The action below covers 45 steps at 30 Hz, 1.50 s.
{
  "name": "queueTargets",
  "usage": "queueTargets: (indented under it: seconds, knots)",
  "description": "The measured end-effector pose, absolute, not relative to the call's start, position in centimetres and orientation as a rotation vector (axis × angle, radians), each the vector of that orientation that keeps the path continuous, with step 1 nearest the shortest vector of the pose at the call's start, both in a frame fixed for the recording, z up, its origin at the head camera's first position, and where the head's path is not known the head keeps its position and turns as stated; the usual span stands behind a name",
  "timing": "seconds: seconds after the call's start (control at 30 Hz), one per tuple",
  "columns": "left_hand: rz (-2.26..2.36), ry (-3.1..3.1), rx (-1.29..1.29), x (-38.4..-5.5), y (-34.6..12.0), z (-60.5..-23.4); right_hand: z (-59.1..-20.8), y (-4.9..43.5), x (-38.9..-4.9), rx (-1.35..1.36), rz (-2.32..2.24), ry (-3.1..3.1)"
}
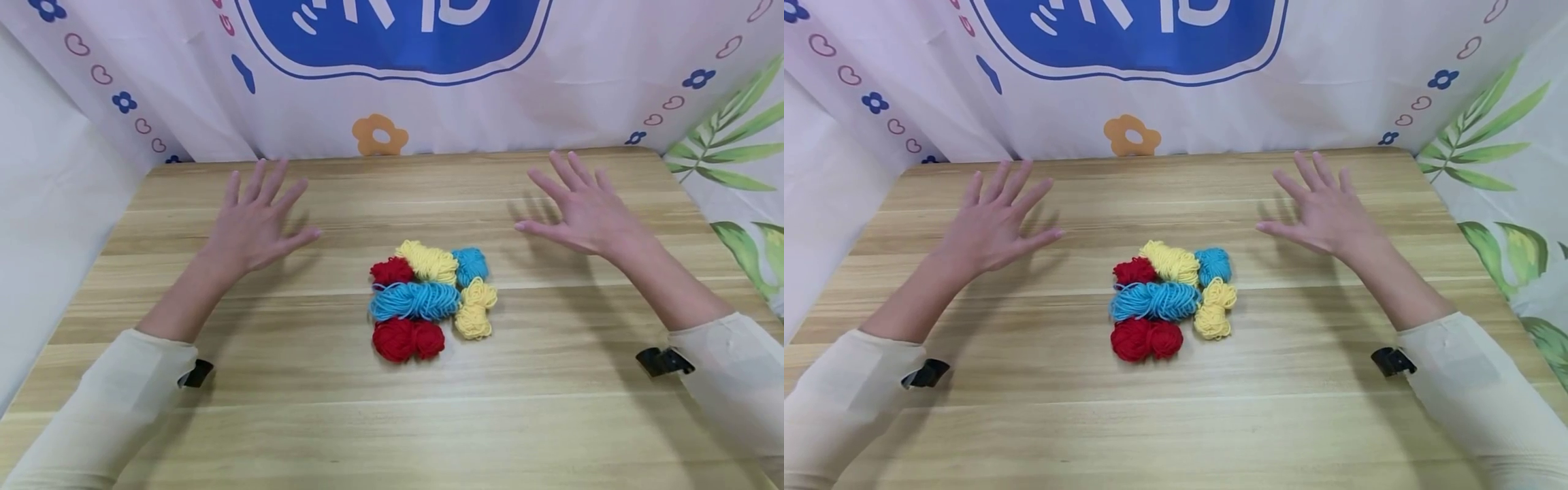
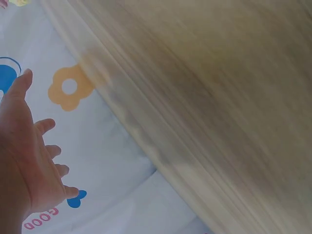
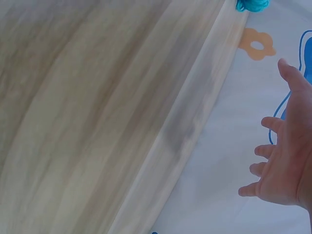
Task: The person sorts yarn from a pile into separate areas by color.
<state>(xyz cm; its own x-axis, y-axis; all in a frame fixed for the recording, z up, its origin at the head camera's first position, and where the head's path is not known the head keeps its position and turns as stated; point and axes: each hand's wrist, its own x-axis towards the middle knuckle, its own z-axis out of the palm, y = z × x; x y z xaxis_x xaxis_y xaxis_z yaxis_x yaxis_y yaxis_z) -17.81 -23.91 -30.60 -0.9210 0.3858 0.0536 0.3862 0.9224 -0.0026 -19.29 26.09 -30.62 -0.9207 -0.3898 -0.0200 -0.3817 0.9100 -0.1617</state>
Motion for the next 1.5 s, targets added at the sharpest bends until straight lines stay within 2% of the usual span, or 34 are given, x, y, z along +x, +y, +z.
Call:
queueTargets:
  seconds: [0.7,1.5]
  knots:
    - [0.023,-2.959,-0.771,-17.4,-21.6,-31.0,-31.0,23.8,-19.1,-0.813,-0.239,3.017]
    - [0.027,-2.968,-0.818,-17.1,-20.7,-31.5,-31.2,21.8,-18.6,-0.882,-0.323,2.973]
